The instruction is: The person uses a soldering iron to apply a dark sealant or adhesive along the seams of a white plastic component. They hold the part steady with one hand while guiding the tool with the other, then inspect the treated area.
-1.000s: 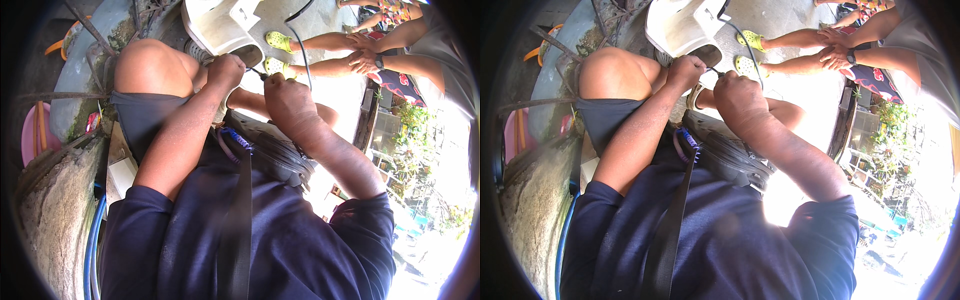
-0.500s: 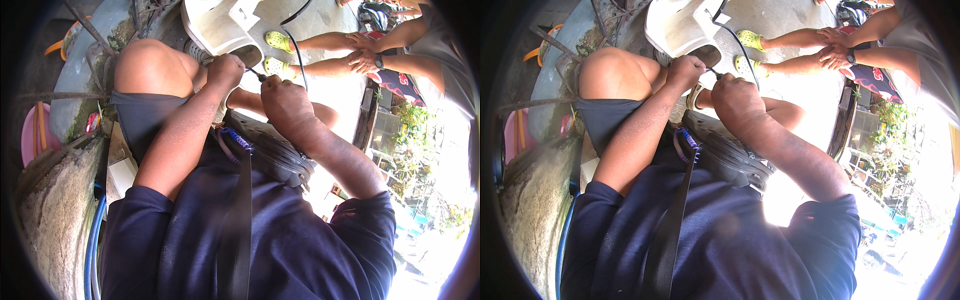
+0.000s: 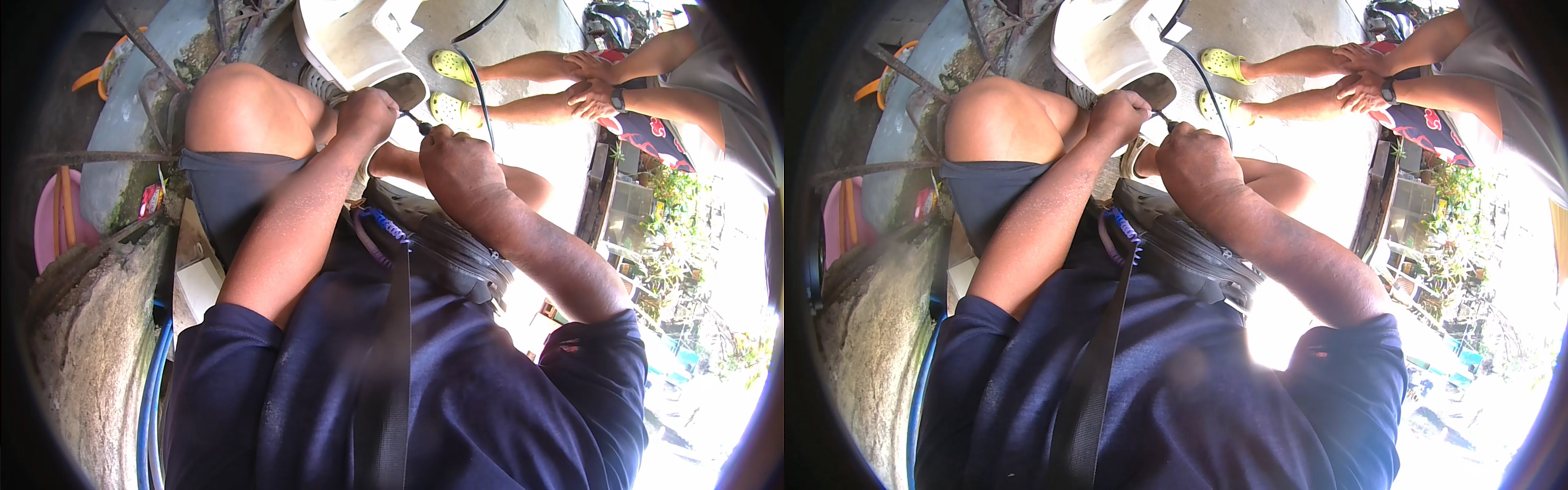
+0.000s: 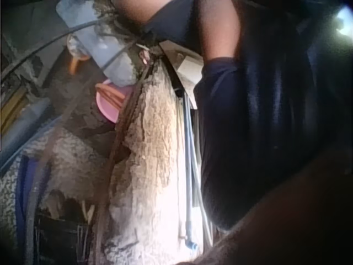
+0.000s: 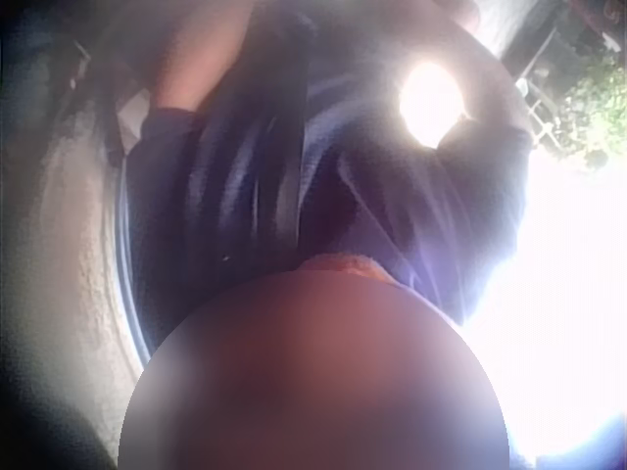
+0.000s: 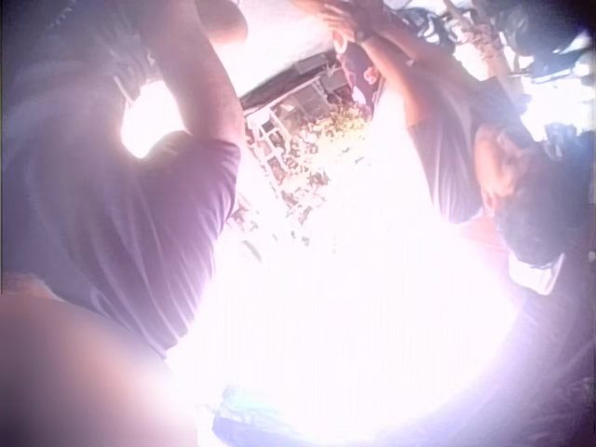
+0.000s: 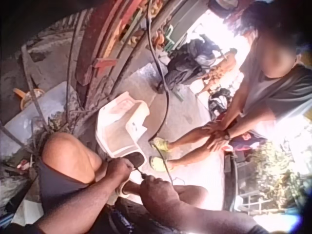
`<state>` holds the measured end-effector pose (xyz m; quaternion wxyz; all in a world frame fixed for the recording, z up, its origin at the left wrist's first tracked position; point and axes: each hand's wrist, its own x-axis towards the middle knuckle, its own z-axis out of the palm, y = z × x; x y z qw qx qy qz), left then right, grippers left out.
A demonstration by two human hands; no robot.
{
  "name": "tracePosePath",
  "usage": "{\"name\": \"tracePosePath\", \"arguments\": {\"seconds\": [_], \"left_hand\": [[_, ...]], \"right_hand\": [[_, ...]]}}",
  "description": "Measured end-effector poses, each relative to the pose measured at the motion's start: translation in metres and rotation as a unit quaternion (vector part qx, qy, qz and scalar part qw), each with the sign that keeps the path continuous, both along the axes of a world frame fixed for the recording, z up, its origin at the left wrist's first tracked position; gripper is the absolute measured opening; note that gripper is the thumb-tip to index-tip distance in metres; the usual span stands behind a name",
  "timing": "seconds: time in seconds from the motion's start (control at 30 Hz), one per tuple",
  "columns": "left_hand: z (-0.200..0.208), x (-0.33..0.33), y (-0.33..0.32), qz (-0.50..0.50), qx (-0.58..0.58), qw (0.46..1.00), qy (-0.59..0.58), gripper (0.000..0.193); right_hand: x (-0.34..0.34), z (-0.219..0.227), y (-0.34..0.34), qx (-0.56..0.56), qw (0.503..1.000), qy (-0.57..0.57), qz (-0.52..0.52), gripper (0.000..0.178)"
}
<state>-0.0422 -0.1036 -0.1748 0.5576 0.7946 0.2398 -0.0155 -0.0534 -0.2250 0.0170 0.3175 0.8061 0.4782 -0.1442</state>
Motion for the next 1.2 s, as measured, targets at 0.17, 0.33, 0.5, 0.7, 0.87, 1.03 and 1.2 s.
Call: {"name": "tracePosePath", "arguments": {"seconds": [0.17,0.33,0.5,0.7,0.87,1.03,1.2], "left_hand": [[-0.002,0.0,-0.001,0.008,0.003,1.0,-0.02,0.015],[0.0,-0.001,-0.001,0.01,0.006,1.0,-0.023,0.015],[0.004,-0.003,0.002,-0.009,-0.017,1.0,-0.012,0.016],[0.006,-0.001,0.001,0.002,-0.038,0.999,0.024,0.016],[0.003,-0.001,0.001,-0.012,0.007,1.0,-0.011,0.018],[0.0,-0.003,0.001,-0.008,0.032,0.999,-0.014,0.019],[-0.007,-0.001,0.001,-0.003,0.028,0.999,-0.039,0.018]], "right_hand": [[-0.001,0.001,0.0,-0.002,1.0,0.001,-0.001,0.02],[0.001,0.002,0.0,-0.01,1.0,0.002,0.006,0.02],[0.002,0.001,0.001,-0.011,1.0,0.008,-0.011,0.02],[0.001,0.004,0.001,-0.014,1.0,0.013,-0.017,0.022],[0.001,0.008,0.004,-0.024,0.999,0.002,-0.032,0.023],[0.003,0.012,0.007,-0.01,1.0,0.004,-0.029,0.023],[0.007,0.013,0.007,0.002,1.0,-0.004,-0.022,0.023]]}}
